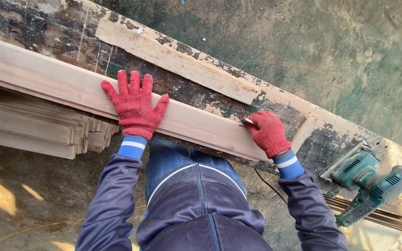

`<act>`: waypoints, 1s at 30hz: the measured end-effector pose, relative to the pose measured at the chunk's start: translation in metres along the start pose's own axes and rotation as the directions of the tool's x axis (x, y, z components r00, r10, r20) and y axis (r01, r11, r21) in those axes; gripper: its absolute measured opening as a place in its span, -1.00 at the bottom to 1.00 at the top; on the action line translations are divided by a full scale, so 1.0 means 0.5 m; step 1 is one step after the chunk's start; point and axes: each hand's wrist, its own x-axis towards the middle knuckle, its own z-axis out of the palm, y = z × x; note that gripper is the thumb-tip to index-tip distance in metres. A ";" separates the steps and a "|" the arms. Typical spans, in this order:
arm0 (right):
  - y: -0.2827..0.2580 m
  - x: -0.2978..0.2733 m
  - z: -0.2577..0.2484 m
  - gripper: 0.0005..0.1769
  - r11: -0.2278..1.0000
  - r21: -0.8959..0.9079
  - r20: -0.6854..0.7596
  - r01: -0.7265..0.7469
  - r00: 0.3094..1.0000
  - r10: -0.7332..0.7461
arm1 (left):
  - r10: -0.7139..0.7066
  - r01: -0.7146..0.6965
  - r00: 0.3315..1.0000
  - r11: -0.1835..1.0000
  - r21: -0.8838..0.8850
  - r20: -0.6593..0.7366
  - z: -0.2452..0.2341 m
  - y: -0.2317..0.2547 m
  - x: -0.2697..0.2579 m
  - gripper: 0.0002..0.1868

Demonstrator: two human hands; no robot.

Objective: Sanding wooden planks using a hand sanding block and an electric orbital sander.

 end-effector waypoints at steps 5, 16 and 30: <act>-0.144 0.083 0.028 -0.87 0.989 -0.001 -0.037 0.145 0.989 -0.145 | 0.008 -0.008 1.000 1.000 -0.001 -0.013 0.003 -0.001 0.001 -0.28; -0.047 0.001 -0.023 -0.92 0.996 -0.043 -0.010 0.075 0.997 -0.076 | -0.047 0.047 0.999 0.999 -0.023 0.006 -0.003 0.005 -0.001 -0.26; -0.050 -0.029 0.015 -0.93 0.991 0.052 -0.282 0.123 0.954 -0.103 | 0.097 -0.095 0.990 0.995 0.032 -0.103 0.039 -0.022 -0.011 -0.25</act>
